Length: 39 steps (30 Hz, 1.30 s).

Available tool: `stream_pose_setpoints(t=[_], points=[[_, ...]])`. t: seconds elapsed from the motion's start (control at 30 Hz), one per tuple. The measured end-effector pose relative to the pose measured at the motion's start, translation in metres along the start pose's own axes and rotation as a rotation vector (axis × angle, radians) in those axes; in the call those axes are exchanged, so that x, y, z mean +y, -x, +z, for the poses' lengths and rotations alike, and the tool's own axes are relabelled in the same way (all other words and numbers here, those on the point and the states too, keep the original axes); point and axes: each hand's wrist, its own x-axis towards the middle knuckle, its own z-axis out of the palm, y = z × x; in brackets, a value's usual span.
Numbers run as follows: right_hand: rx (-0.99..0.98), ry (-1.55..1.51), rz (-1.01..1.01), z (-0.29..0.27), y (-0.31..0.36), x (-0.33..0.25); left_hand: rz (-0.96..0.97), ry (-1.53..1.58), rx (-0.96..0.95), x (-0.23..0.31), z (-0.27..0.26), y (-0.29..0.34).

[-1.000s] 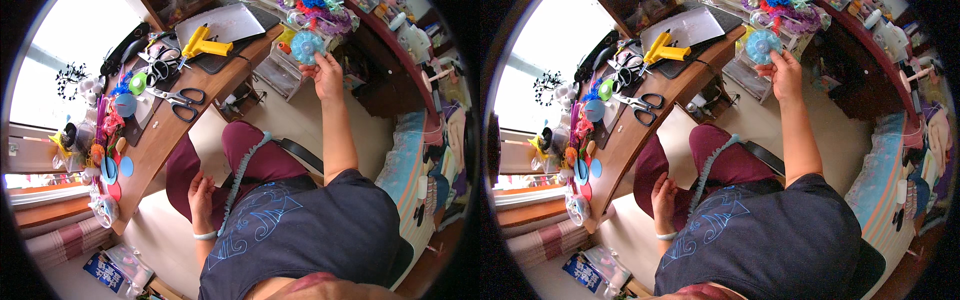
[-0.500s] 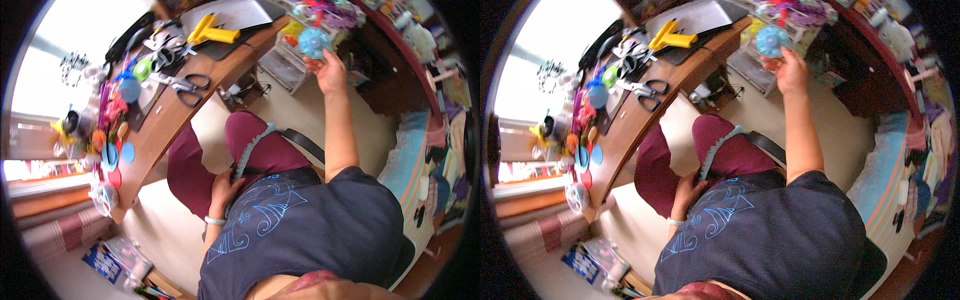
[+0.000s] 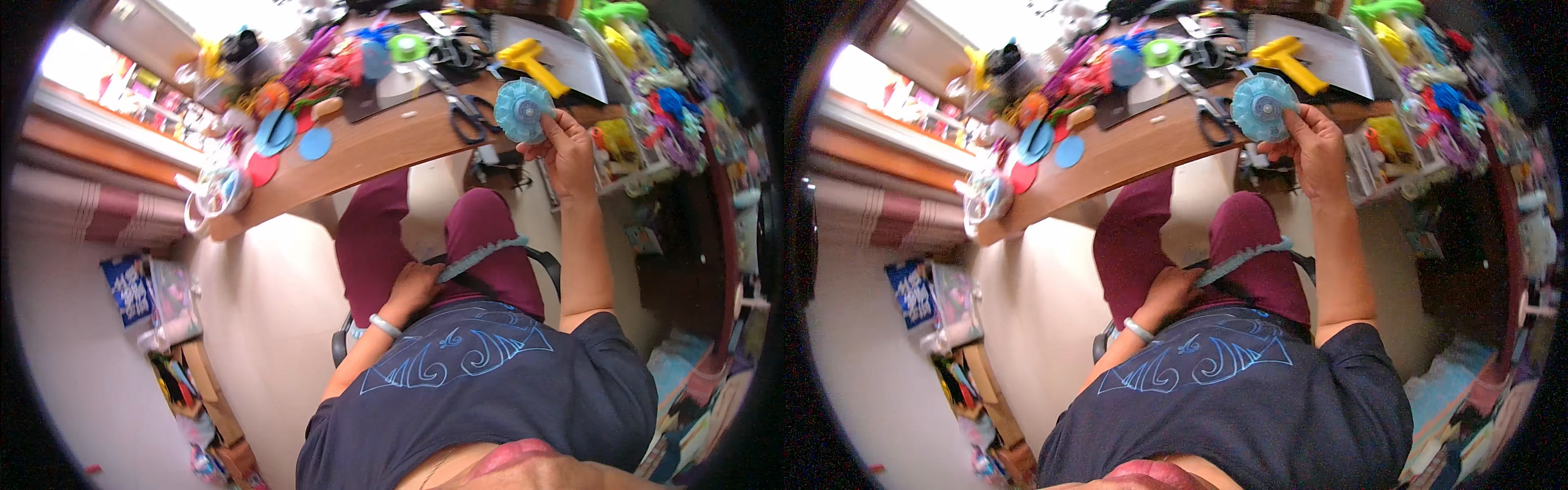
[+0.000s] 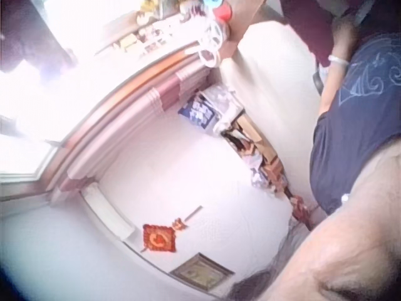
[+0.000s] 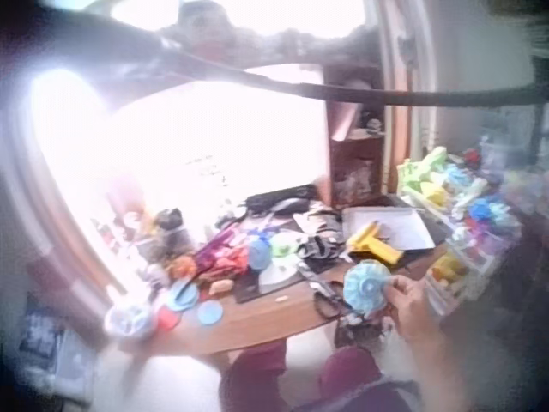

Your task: The person assembles a decorative blue fabric flower by hand, shaping the petals and securing the center. They use scissors to trim the edges of the fabric and a hot glue gun to attach the flower to a ruffled ribbon. The person also uses a lighter to singe the edges of the fabric to prevent fraying.

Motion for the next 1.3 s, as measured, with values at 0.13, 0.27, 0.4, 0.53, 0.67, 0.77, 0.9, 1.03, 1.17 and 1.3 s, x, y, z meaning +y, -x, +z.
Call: stream_pose_setpoints(t=[0.13,0.27,0.4,0.53,0.67,0.77,0.9,1.03,1.17,1.3], points=[[-0.092,0.135,0.000,0.064,-0.008,0.006,-0.003,0.047,0.015,-0.002,0.000,0.004],[-0.107,0.137,-0.043,0.087,-0.019,0.020,0.029,0.087,0.033,0.000,-0.004,0.005],[-0.055,0.095,-0.051,0.079,-0.019,0.027,0.080,0.107,0.039,0.000,-0.006,0.003],[0.063,0.141,-0.101,0.053,-0.015,0.025,0.079,0.065,0.042,0.002,-0.003,0.003],[0.151,0.057,-0.123,0.029,-0.007,0.014,0.094,0.036,0.020,0.001,0.001,0.001],[0.201,0.034,-0.144,0.013,0.003,0.005,0.136,0.053,0.050,0.005,0.006,0.001],[0.208,-0.010,-0.128,-0.005,0.009,0.001,0.177,0.043,0.049,0.007,0.012,0.003],[0.165,-0.094,-0.087,-0.014,0.020,-0.008,0.166,0.017,0.030,0.007,0.013,0.007],[0.213,-0.144,-0.097,-0.034,0.033,-0.016,0.174,-0.022,0.023,0.012,0.019,0.005],[0.278,-0.136,-0.099,-0.053,0.041,-0.027,0.170,-0.083,0.051,0.019,0.023,0.009]])
